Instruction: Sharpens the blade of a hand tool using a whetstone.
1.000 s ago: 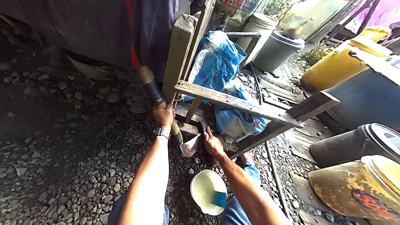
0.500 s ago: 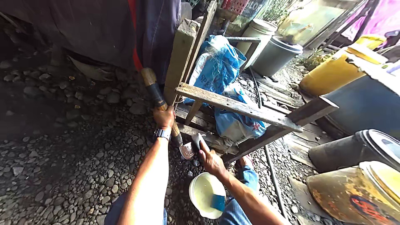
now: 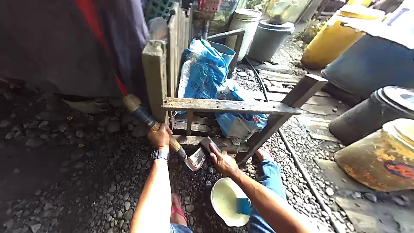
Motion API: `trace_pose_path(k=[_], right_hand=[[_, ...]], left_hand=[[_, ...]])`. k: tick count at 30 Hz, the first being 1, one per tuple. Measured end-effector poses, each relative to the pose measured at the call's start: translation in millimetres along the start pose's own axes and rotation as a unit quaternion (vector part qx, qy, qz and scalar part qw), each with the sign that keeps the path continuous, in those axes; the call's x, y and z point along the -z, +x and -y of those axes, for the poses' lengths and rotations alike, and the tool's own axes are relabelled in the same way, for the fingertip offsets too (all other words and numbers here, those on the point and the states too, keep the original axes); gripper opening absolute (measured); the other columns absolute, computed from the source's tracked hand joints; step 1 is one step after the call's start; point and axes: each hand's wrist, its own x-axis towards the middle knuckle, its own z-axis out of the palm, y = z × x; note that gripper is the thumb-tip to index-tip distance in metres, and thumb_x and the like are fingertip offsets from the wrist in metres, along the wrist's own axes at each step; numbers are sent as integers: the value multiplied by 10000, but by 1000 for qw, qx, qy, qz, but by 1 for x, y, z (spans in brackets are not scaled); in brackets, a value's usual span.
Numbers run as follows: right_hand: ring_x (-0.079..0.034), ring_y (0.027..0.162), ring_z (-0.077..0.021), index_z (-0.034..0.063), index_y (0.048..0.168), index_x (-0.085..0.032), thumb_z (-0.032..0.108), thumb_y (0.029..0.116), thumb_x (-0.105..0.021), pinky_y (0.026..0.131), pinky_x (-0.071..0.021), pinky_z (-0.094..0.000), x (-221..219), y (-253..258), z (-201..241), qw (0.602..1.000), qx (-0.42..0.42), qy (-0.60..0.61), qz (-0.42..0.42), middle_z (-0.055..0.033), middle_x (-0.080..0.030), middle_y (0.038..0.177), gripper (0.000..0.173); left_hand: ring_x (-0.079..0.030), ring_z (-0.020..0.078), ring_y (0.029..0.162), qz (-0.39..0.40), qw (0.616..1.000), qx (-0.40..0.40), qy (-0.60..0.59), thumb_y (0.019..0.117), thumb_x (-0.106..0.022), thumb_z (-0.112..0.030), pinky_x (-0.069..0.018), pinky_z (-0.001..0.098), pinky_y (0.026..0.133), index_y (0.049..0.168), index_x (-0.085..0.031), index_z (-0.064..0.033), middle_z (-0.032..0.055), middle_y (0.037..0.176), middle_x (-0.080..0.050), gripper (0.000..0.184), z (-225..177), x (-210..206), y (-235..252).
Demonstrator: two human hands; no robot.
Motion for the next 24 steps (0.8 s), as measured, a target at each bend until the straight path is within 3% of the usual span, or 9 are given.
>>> trace_pose_path(k=[4, 10, 12, 16, 21, 24], right_hand=[[-641, 1216, -420, 287, 1673, -110, 469, 1119, -188, 1011, -489, -598, 21, 27, 12, 992, -72, 101, -12, -228, -664, 1316, 588], [-651, 1079, -517, 365, 1663, -130, 519, 1105, -269, 915, -524, -628, -11, -9, 1, 998, 40, 34, 27, -364, -514, 1401, 595], [-639, 1109, -528, 360, 1663, -139, 520, 1104, -262, 924, -514, -650, -1, 6, 0, 998, 26, 61, 4, -358, -531, 1396, 594], [-613, 1233, -457, 322, 1670, -104, 493, 1114, -213, 1008, -486, -606, 22, 28, 17, 992, -48, 118, 0, -275, -591, 1391, 592], [-647, 1065, -525, 354, 1664, -139, 498, 1109, -286, 902, -521, -633, -17, -10, 4, 997, 56, 48, 24, -380, -518, 1374, 592], [-635, 1119, -526, 342, 1666, -141, 495, 1110, -262, 930, -512, -648, 2, 8, 0, 998, 24, 64, 0, -357, -546, 1376, 589]], left_hand=[[-584, 95, 434, -11, 1000, -11, 10, 911, -566, 79, -547, 257, 472, 896, -551, 33, 6, 545, -568, 50, 0, -3, -2], [-578, 92, 417, -11, 999, -51, 5, 881, -563, 85, -540, 253, 460, 825, -545, -11, -11, 521, -564, 112, 6, -3, -1], [-577, 91, 414, -12, 999, -52, -2, 896, -551, 83, -544, 251, 460, 834, -537, -21, -15, 518, -556, 122, 6, -3, -2], [-579, 106, 410, -17, 999, -44, -20, 910, -539, 98, -555, 263, 454, 880, -513, -21, -6, 518, -544, 125, 5, -3, -4], [-579, 92, 416, -13, 999, -46, -17, 911, -534, 89, -553, 252, 465, 844, -519, -35, -20, 516, -543, 142, 8, -2, -1], [-577, 91, 417, -8, 999, -44, -16, 900, -538, 96, -554, 250, 467, 834, -520, -40, -22, 519, -544, 152, 8, -1, -2]])
